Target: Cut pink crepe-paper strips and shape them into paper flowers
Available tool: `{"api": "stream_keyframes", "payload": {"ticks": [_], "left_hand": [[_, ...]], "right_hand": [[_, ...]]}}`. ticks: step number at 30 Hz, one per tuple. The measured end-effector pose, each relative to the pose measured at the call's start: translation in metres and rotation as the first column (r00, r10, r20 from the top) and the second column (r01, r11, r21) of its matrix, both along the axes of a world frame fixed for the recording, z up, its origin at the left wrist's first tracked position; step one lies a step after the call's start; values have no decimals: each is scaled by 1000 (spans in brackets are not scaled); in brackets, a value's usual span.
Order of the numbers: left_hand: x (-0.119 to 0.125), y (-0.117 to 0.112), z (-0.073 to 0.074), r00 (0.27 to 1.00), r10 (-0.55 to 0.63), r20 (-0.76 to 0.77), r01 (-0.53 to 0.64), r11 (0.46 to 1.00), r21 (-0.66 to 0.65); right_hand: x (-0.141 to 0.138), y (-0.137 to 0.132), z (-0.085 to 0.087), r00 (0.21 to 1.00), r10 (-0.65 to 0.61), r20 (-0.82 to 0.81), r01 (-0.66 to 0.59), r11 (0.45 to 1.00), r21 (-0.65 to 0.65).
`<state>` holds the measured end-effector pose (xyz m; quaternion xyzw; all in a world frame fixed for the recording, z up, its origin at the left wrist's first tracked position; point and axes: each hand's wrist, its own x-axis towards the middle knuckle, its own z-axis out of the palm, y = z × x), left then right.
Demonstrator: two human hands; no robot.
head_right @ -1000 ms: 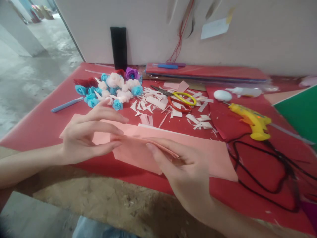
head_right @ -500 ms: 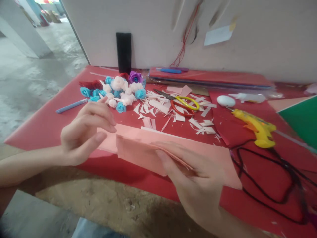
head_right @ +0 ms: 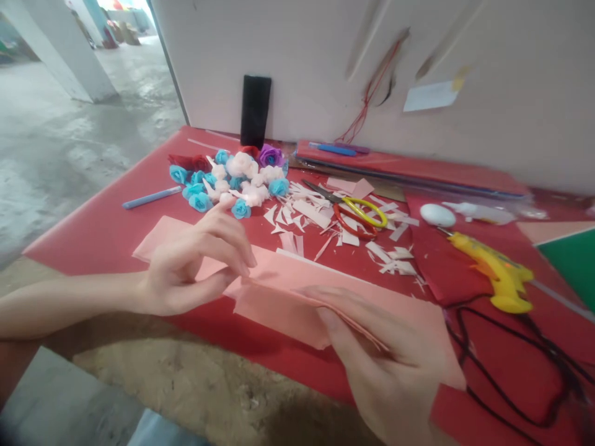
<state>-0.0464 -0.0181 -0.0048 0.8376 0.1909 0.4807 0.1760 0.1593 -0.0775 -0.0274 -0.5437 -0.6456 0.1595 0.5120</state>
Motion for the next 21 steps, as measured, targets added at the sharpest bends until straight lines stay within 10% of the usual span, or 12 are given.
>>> {"api": "stream_keyframes", "payload": {"ticks": [21], "left_hand": [[2, 3, 0, 999, 39, -14, -35, 982, 188]], "right_hand": [[4, 7, -1, 998, 57, 41, -58, 998, 35]]}}
